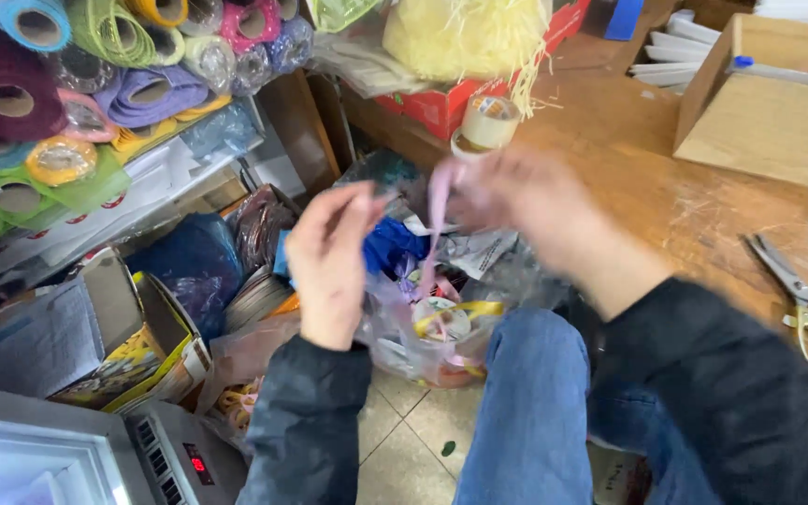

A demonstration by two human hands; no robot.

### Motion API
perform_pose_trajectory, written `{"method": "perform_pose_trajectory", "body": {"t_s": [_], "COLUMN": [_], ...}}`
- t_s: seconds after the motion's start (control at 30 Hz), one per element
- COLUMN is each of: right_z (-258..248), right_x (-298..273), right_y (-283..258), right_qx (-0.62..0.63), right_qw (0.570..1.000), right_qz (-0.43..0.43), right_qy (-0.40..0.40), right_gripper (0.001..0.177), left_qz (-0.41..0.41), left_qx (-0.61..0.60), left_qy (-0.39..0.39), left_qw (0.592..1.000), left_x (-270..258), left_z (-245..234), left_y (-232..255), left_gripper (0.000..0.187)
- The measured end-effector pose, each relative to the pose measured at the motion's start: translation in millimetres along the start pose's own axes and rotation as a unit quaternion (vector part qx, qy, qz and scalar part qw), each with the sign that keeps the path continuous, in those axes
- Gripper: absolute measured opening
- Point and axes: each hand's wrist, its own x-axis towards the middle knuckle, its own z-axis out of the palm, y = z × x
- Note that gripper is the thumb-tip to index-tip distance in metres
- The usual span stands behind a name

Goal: The person is creating decorative bows by cutting, folding, and tying colorful ribbons at a workbench.

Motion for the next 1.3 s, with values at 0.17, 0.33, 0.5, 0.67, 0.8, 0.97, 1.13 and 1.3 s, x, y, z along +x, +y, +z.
{"method": "perform_pose_trajectory", "body": {"t_s": [0.17,0.33,0.5,0.67,0.8,0.97,1.13,1.3], "right_z": [-26,-51,-56,-81,-96,-112,-155,-193], "right_x": [33,37,20,5,-6,-17,-40,-71], "right_y": [-57,-41,-36,-16,-5,5,34,70], "right_qx": [0.026,-0.076,-0.080,-0.049,-0.042,-0.028,-0.006,0.018], "right_qw": [0.996,0.990,0.991,0.993,0.995,0.989,0.980,0.962], "right_qz": [-0.016,-0.031,-0.016,-0.017,-0.042,-0.014,-0.021,-0.018], "right_qy": [0.088,0.119,0.107,0.102,0.085,0.144,0.196,0.272], "right_gripper": [0.000,0.022,0.027,0.019,0.018,0.012,0.010,0.018], "left_qz": [-0.180,-0.261,-0.310,-0.296,-0.278,-0.149,-0.475,-0.452], "left_qx": [0.059,0.191,0.269,0.372,0.394,0.437,-0.092,-0.289], "left_qy": [0.003,-0.087,-0.169,-0.272,-0.406,-0.442,-0.130,0.012], "left_qw": [0.982,0.942,0.896,0.837,0.776,0.769,0.865,0.844], "left_x": [-42,-108,-122,-109,-93,-105,-65,-20], "left_z": [-18,20,48,60,60,53,28,23], "left_y": [-142,-335,-355,-336,-267,-283,-274,-248], "left_gripper": [0.013,0.018,0.022,0.029,0.044,0.040,0.010,0.011]}}
